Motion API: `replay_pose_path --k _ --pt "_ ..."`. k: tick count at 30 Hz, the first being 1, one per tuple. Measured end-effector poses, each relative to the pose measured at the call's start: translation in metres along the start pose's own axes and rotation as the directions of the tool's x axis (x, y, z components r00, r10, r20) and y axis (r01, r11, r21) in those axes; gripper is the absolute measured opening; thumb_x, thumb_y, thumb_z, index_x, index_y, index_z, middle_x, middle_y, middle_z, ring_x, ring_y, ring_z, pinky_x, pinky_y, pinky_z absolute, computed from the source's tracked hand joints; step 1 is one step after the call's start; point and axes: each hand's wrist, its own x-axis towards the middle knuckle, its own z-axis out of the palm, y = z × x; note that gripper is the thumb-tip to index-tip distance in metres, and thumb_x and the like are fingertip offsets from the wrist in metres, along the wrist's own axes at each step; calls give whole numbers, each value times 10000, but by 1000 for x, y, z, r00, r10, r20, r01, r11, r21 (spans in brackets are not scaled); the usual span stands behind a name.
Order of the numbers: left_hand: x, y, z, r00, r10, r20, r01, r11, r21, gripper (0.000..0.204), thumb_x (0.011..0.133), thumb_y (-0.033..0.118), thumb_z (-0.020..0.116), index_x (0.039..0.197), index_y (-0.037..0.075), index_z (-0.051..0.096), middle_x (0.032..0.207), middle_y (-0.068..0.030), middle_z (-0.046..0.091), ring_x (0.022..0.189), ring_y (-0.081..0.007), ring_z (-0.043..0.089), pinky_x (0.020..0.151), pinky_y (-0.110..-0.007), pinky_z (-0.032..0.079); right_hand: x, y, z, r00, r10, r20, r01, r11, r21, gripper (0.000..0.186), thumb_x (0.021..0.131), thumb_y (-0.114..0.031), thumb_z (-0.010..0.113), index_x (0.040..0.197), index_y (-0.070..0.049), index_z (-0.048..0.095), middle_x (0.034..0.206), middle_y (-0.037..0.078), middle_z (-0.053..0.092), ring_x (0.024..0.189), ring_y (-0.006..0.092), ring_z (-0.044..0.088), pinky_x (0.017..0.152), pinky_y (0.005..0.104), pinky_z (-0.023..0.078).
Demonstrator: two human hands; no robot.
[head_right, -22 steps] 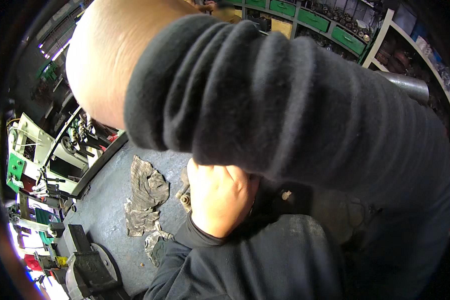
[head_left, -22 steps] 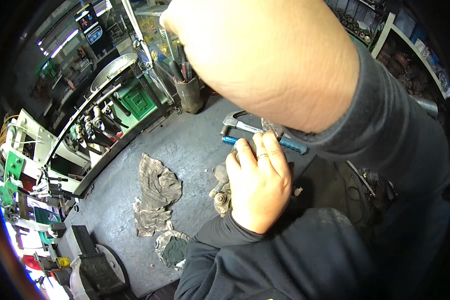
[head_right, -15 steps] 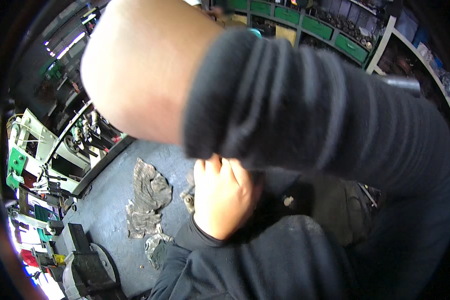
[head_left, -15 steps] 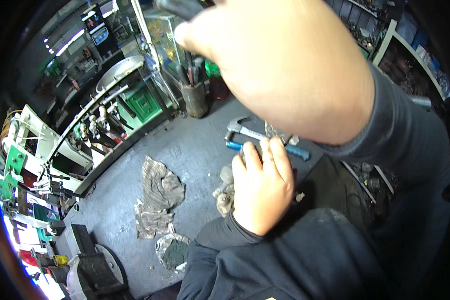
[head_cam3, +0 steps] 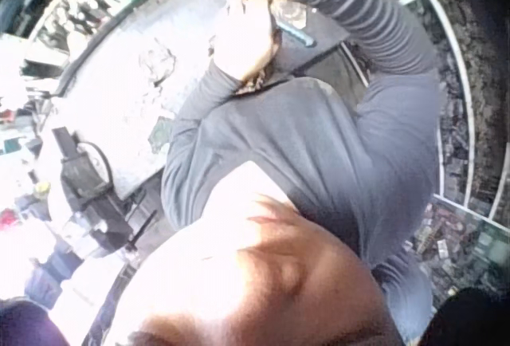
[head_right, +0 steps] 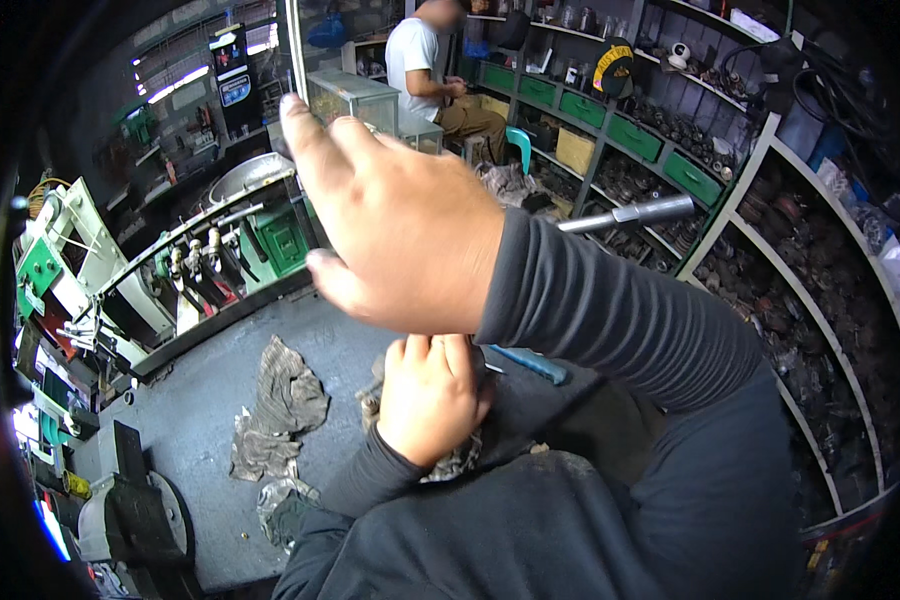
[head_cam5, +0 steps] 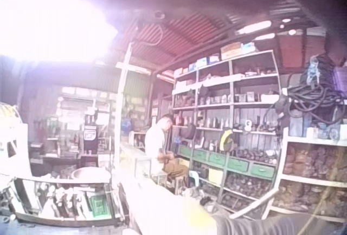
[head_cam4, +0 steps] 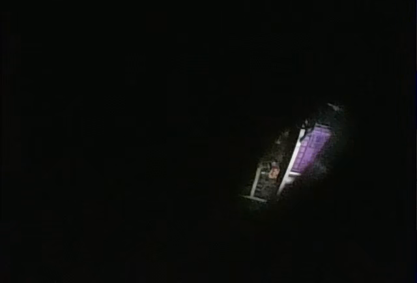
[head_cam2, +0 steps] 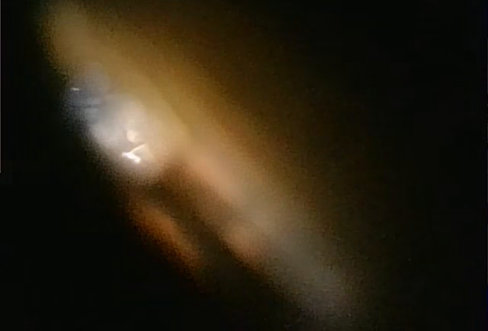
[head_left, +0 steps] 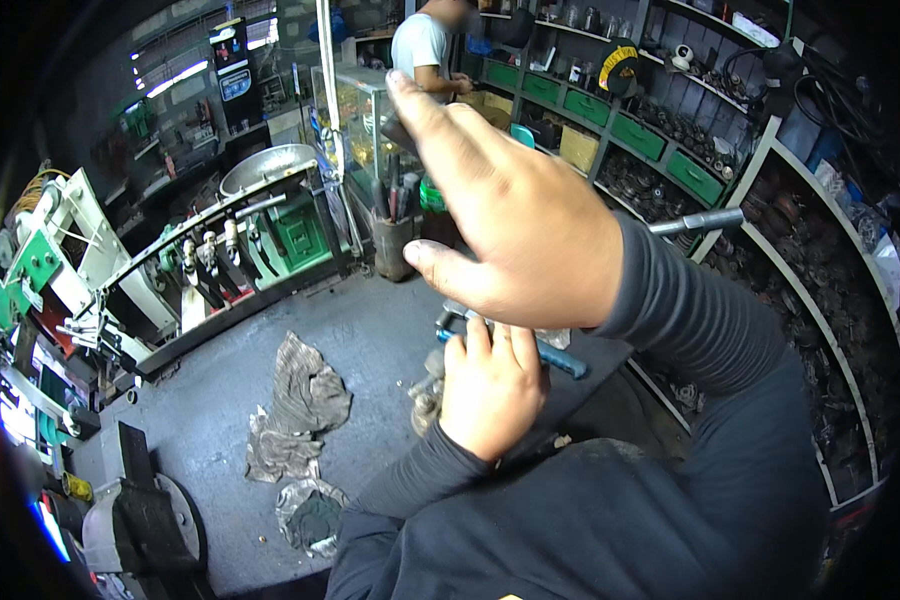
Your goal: The person disassembles a cylindrical mechanical component on a workbench. They use a hammer and a blue-handled screwdriver to remove fasteners, then use a T-handle wrench to loosen and remove a bolt. The person removes a small metal pin and places it on the bench.
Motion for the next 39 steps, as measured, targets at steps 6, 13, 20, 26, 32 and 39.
replay_pose_path --k 6,13,20,26,32,39 --pt "-6 -6 8 995 63 -82 -56 995 79 335 758 206 642 985 -34 584 942 -171 608 880 -335 566 701 -434 419 -49 -27 -5 977 206 -51 -209 896 -391 657 733 -305 765 1245 30 523 963 103 652 763 216 633 750 377 394" --pt "-3 -2 3 998 42 51 -47 995 89 512 717 274 701 1079 -59 557 997 -165 619 925 -321 580 752 -431 446 -46 -7 29 889 80 -451 -280 875 -396 226 771 -200 680 971 -117 615 728 -34 592 658 154 597 811 401 334" --pt "-5 -2 9 1000 23 -10 -22 993 113 666 675 288 737 1196 -65 518 1015 -148 616 959 -310 573 769 -428 452 -50 3 25 858 38 -513 -125 983 -136 163 694 -97 721 830 -123 635 605 -42 602 529 161 579 734 359 331" --pt "-2 -1 6 998 19 -64 -13 996 88 528 704 259 701 1105 -44 537 936 -138 603 934 -310 578 749 -418 453 -60 18 12 898 55 -437 61 967 247 173 622 -124 734 728 -123 596 578 -32 573 511 166 510 790 342 335" --pt "-4 0 7 992 36 -122 -23 994 108 680 699 273 735 1211 -100 488 1030 -195 619 967 -356 594 785 -428 467 -61 42 29 830 85 -551 459 457 762 226 619 -133 705 612 -158 481 504 -28 488 477 144 457 915 367 298" --pt "-2 2 0 999 -11 -40 13 998 53 756 679 288 773 1253 -98 465 1035 -190 613 1020 -369 588 831 -431 464 -38 61 72 740 162 -653 583 -638 503 365 853 -325 724 616 -232 463 464 -96 384 421 74 303 968 374 255"
